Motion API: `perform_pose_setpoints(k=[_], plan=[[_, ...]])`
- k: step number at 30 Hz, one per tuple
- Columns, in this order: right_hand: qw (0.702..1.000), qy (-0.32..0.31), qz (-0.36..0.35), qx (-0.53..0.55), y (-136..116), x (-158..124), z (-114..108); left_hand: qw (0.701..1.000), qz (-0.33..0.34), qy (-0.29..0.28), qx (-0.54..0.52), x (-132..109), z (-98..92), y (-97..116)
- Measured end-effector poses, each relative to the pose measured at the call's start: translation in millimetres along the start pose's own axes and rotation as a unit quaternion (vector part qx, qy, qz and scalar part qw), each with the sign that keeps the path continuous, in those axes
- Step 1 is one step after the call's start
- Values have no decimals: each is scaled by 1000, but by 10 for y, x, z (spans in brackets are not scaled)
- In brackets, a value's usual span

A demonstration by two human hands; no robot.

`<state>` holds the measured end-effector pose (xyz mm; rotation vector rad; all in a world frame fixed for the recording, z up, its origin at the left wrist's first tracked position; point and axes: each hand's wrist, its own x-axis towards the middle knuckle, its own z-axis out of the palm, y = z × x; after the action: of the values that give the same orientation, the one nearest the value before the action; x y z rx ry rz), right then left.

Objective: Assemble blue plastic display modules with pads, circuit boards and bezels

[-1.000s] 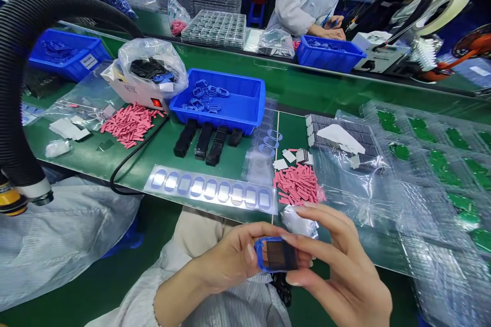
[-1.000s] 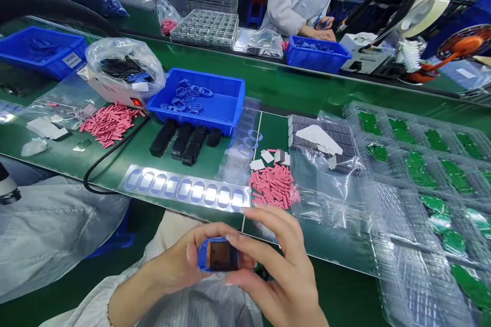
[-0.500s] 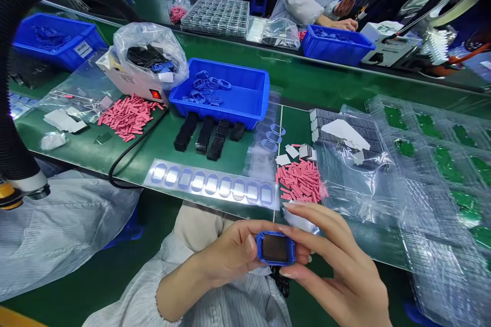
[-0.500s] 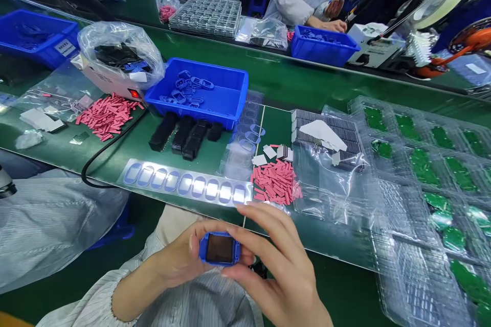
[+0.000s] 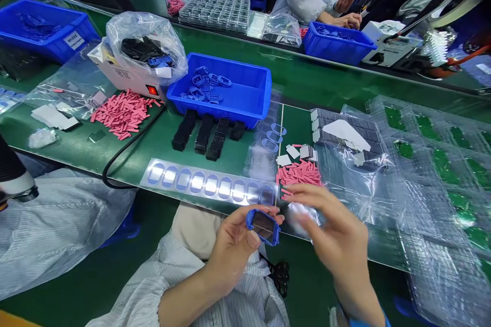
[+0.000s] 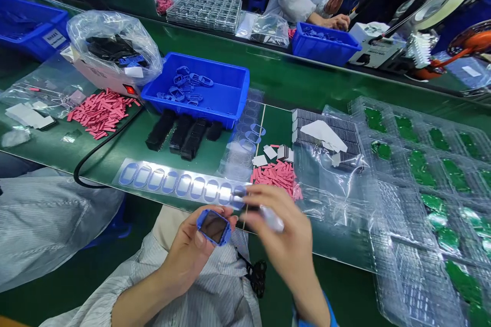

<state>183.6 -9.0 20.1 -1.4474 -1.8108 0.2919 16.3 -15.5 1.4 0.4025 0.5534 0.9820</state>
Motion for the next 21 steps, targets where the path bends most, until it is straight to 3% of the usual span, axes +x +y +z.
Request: perform_pose_setpoints(k=[2, 3, 6, 10, 15, 21], plan=[[989, 27, 20, -143, 293, 164, 32, 1000, -20, -10, -11, 11, -9, 56], [984, 6, 21, -175, 444, 256, 50, 999, -31, -16, -8, 11, -14, 85], [974, -68, 5, -218, 808, 521, 90, 998, -59, -31, 8, -8, -34, 155], [963, -125, -24, -239, 985, 721, 89, 997, -64, -30, 16, -34, -74, 182], [964, -92, -56, -243, 837, 640, 69, 997, -65, -27, 21, -24, -128, 167], [968, 17, -151, -201, 282, 292, 14, 997, -32, -44, 55, -7, -88, 170]])
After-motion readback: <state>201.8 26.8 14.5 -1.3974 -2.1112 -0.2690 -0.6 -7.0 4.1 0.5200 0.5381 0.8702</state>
